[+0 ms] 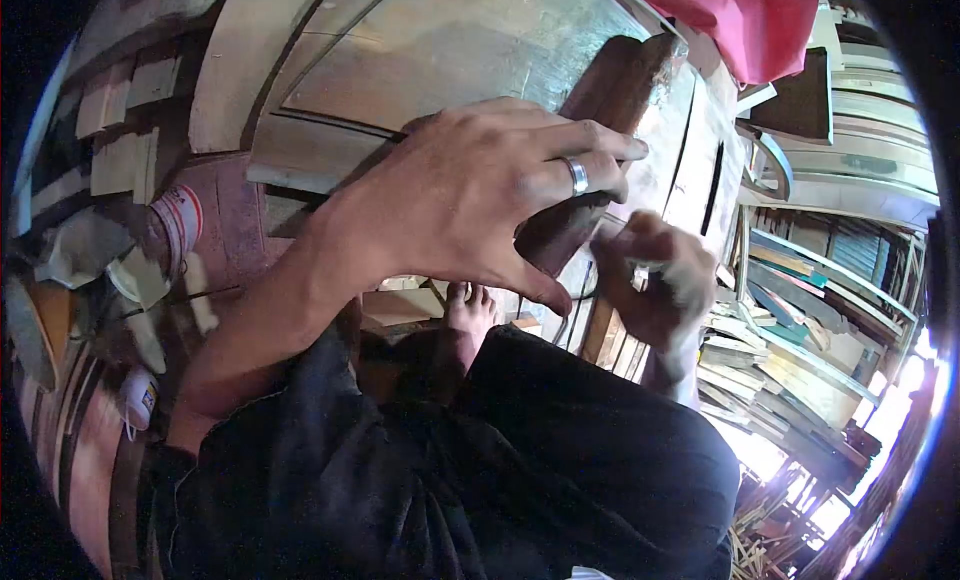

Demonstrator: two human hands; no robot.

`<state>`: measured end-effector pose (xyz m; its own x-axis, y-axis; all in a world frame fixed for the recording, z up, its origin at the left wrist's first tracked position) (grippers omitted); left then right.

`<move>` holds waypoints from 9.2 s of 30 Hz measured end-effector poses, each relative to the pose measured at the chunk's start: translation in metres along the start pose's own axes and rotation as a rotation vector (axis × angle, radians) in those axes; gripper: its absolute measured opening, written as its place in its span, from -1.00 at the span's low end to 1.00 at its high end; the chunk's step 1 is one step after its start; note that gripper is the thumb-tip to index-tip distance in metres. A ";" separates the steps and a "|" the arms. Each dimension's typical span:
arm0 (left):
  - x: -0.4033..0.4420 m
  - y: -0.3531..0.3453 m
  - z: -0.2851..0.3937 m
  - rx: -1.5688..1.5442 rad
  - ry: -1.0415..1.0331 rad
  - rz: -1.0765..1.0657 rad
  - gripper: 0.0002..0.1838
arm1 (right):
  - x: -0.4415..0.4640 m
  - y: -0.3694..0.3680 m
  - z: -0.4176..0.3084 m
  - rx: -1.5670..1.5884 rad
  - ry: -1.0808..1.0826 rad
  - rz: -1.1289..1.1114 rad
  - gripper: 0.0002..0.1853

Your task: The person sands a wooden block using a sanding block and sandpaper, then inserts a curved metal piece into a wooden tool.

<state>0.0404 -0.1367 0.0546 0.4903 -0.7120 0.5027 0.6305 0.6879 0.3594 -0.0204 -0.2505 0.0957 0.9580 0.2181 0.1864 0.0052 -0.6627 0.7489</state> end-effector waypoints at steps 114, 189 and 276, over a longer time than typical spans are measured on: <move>-0.016 0.095 -0.032 0.149 0.144 0.058 0.01 | 0.113 -0.061 -0.045 -0.068 0.408 -0.359 -0.87; -0.015 0.096 -0.034 0.060 0.169 0.039 0.05 | 0.125 -0.047 -0.038 -0.172 0.305 -0.329 -0.86; -0.014 0.094 -0.037 0.060 0.159 0.027 0.07 | 0.110 -0.054 -0.043 -0.341 0.499 -0.244 -0.74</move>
<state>0.1153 -0.0672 0.0524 0.5984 -0.7030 0.3842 0.5811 0.7110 0.3960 0.0719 -0.1598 0.1028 0.6923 0.6941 0.1972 0.0353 -0.3055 0.9516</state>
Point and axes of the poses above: each hand's wrist, its own x-axis towards the middle knuckle, its own y-axis out of the back of the hand, z = x × y, the point moved 10 cm from there along x, towards the middle knuckle, and after that the axes turned 5 degrees about -x, right-handed, at the moved point
